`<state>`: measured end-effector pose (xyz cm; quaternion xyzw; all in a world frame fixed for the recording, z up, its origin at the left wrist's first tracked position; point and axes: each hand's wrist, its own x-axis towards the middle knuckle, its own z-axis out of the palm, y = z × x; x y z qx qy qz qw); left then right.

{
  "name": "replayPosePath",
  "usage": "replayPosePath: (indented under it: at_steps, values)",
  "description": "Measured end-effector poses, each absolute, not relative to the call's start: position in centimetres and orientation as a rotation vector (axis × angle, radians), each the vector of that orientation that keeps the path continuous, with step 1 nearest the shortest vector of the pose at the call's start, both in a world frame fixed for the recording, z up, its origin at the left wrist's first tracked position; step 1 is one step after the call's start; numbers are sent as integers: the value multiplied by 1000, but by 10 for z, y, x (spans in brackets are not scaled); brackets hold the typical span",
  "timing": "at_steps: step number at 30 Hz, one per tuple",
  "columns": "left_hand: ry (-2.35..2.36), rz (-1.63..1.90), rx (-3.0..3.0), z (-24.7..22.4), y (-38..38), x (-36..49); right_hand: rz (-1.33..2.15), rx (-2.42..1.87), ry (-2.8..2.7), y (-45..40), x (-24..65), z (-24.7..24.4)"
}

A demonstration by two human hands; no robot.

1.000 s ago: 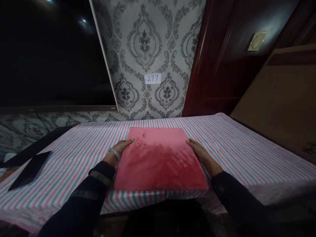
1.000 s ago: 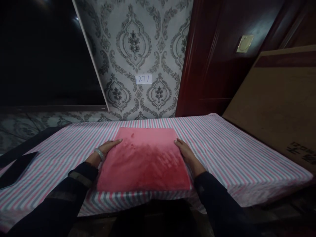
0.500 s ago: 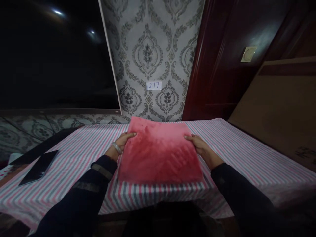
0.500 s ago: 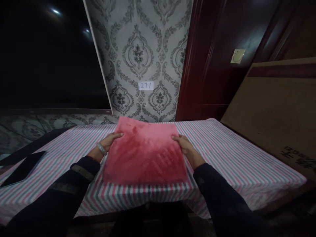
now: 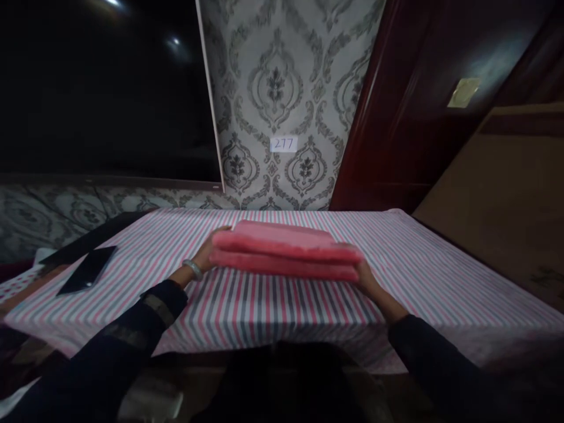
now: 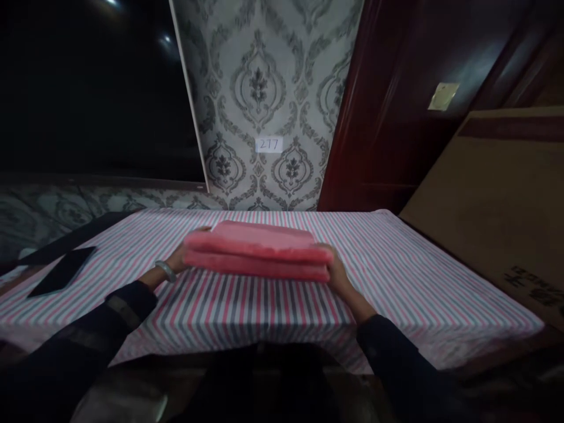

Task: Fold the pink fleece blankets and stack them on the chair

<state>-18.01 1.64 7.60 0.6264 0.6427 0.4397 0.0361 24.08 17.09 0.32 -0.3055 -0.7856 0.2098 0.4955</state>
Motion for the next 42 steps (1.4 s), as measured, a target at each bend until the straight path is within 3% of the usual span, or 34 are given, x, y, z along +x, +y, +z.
replayPosePath:
  at_steps: [4, 8, 12, 18, 29, 35, 42]
  values:
    - [1902, 1148, 2016, 20, -26, -196, 581, -724, -2151, 140, 266, -37]
    - [2224, 1047, 1997, 37, -18, -192, 435, -915, -2115, 140, 257, -6]
    - [2248, 734, 2332, 64, 4, -131, 223, -867, -2276, 127, 205, 27]
    - [2413, 258, 2338, 31, 1, -85, -10, -1004, -2668, 96, 164, 1]
    - [2443, 303, 2377, 21, 0, -94, 89, -997, -2718, 106, 173, -9]
    - [2321, 561, 2490, 17, -20, -75, 359, -781, -2851, 123, 171, 26]
    - [2196, 738, 2708, -19, -41, -30, 312, -475, -3020, 130, 102, 48]
